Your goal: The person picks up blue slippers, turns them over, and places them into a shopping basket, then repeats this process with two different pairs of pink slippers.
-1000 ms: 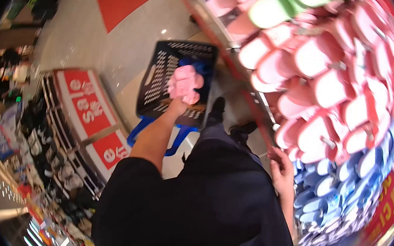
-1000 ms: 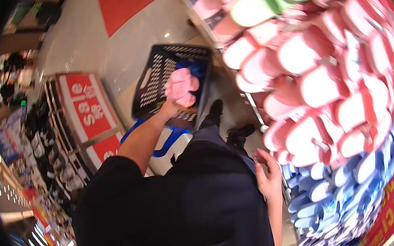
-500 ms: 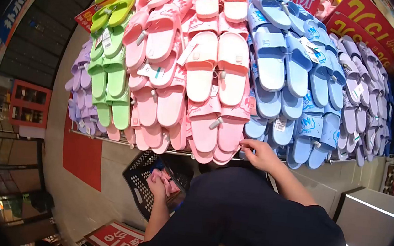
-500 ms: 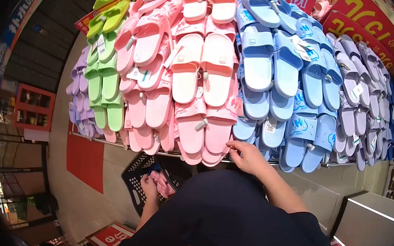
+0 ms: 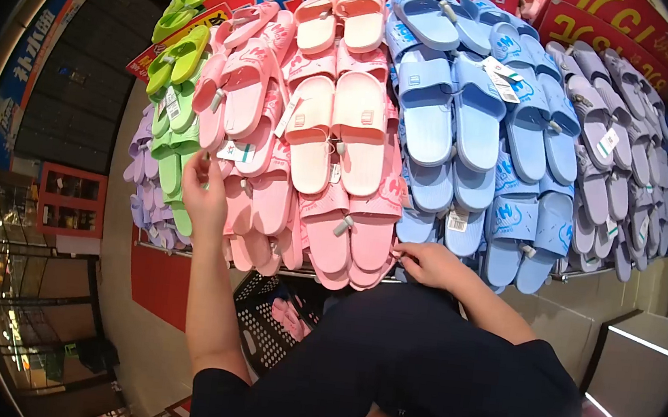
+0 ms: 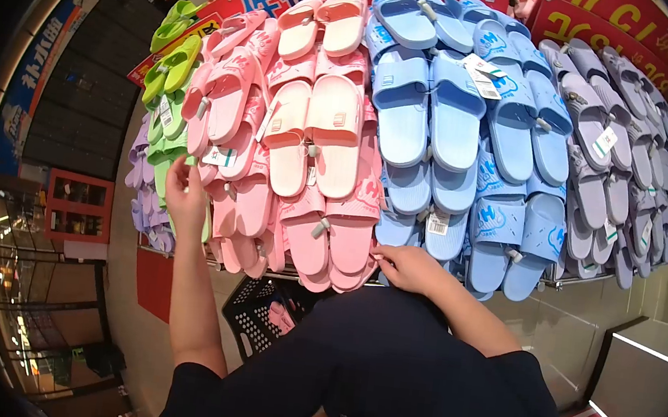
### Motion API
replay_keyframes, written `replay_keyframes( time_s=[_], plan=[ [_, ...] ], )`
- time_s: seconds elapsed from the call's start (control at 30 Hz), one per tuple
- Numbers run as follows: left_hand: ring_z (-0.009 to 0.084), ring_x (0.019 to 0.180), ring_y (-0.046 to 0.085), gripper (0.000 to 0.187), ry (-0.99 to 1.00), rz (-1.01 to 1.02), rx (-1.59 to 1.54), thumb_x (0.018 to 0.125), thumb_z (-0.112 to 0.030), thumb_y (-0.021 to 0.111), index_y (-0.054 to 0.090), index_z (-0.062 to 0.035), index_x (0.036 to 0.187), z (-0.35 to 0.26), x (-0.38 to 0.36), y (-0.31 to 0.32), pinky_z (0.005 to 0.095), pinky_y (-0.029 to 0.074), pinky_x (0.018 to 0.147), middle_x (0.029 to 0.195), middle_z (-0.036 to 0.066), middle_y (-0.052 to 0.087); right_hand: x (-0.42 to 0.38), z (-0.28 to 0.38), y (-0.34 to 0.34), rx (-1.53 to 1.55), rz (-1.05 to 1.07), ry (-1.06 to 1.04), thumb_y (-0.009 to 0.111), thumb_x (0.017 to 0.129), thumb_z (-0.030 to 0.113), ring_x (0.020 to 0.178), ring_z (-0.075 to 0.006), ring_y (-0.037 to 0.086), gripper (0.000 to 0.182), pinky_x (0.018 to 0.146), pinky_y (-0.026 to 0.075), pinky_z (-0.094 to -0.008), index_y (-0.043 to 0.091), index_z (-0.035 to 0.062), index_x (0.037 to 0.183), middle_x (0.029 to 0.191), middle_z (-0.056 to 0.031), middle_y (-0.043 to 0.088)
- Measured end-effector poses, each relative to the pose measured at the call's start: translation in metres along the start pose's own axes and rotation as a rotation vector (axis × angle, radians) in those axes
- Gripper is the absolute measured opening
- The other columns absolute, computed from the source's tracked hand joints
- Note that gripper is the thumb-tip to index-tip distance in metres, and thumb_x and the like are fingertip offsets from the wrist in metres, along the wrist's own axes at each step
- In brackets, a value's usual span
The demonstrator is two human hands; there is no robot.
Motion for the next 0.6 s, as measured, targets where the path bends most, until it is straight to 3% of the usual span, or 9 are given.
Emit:
replay_keyframes(
  time_s=[0.03,0.07,0.13,0.2,0.23,0.33,0.37,0.47,0.6],
  plan=[
    [0.0160,0.088,0.056,0.036,0.086,-0.008,0.060,0.094,-0.015,0.062,0.058,0.0031,0.125,0.000,0.028,0.003,0.0315,0.048,0.081,0.101,0.009,0.061,-0.001,-0.003,0.000,-0.012,-0.017,0.021,0.058,0.091,0.023,0.086,-0.0395,0.067,0.034,0.078,0.053,-0.0473,0.065,0.0078,0.120,0.094,-0.0198,0.070],
    [0.0204,0.093,0.058,0.042,0.046,0.017,0.038,0.093,-0.023,0.063,0.059,0.0053,0.124,0.014,0.056,0.009,0.0363,0.049,0.084,0.104,0.012,0.062,0.000,-0.005,0.002,-0.024,-0.032,0.039,0.058,0.091,0.023,0.085,-0.0397,0.067,0.034,0.077,0.053,-0.0476,0.065,0.0081,0.120,0.094,-0.0196,0.070],
    [0.0243,0.094,0.060,0.050,-0.020,0.081,0.231,0.091,-0.032,0.064,0.061,0.0073,0.121,0.030,0.108,0.029,0.0373,0.049,0.085,0.110,0.017,0.063,0.003,-0.002,0.003,-0.077,-0.048,0.054,0.058,0.091,0.025,0.085,-0.0398,0.067,0.034,0.076,0.053,-0.0483,0.064,0.0085,0.120,0.095,-0.0197,0.070],
    [0.0204,0.093,0.064,0.055,-0.006,0.177,0.270,0.093,-0.034,0.064,0.059,0.0111,0.124,0.047,0.149,0.059,0.0318,0.050,0.082,0.107,0.018,0.069,-0.002,0.005,0.015,-0.146,-0.043,0.066,0.057,0.092,0.026,0.086,-0.0399,0.067,0.034,0.076,0.053,-0.0489,0.064,0.0084,0.120,0.096,-0.0201,0.070],
    [0.0284,0.102,0.066,0.059,-0.091,0.374,0.253,0.089,-0.041,0.064,0.061,0.0071,0.124,0.057,0.158,0.079,0.0368,0.050,0.088,0.113,0.023,0.068,-0.006,0.006,0.019,-0.122,-0.074,0.088,0.057,0.092,0.025,0.086,-0.0400,0.067,0.034,0.075,0.052,-0.0494,0.064,0.0083,0.121,0.096,-0.0205,0.070],
    [0.0375,0.108,0.065,0.062,-0.083,0.273,0.697,0.084,-0.046,0.062,0.064,0.0028,0.122,0.054,0.178,0.093,0.0424,0.049,0.095,0.114,0.027,0.067,-0.018,0.012,0.023,-0.089,-0.166,0.118,0.057,0.091,0.025,0.086,-0.0400,0.067,0.035,0.075,0.052,-0.0496,0.063,0.0080,0.122,0.096,-0.0207,0.070],
    [0.0429,0.111,0.062,0.061,-0.143,0.207,0.713,0.081,-0.048,0.059,0.067,-0.0005,0.119,0.052,0.179,0.091,0.0471,0.048,0.098,0.116,0.028,0.066,-0.022,0.012,0.025,-0.102,-0.168,0.145,0.057,0.091,0.024,0.086,-0.0396,0.067,0.036,0.075,0.052,-0.0487,0.063,0.0078,0.122,0.095,-0.0198,0.070],
    [0.0417,0.115,0.059,0.049,-0.041,0.109,0.740,0.086,-0.036,0.054,0.068,-0.0004,0.117,0.034,0.168,0.095,0.0460,0.046,0.101,0.125,0.029,0.061,-0.036,0.011,0.031,-0.056,-0.254,0.230,0.058,0.090,0.023,0.086,-0.0387,0.067,0.036,0.074,0.052,-0.0475,0.063,0.0077,0.122,0.095,-0.0188,0.071],
    [0.0414,0.119,0.055,0.043,-0.070,-0.005,0.593,0.086,-0.030,0.053,0.071,0.0008,0.110,0.044,0.160,0.087,0.0484,0.044,0.102,0.124,0.026,0.061,-0.041,0.018,0.043,-0.045,-0.266,0.253,0.057,0.091,0.023,0.087,-0.0369,0.067,0.038,0.075,0.052,-0.0460,0.063,0.0083,0.125,0.097,-0.0173,0.071]
  ],
)
Point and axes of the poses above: each hand's wrist, its own x-axis towards the middle knuckle, its own y-axis out of the palm, z = x × y, the point moved 10 cm from there along x, towards the middle knuckle
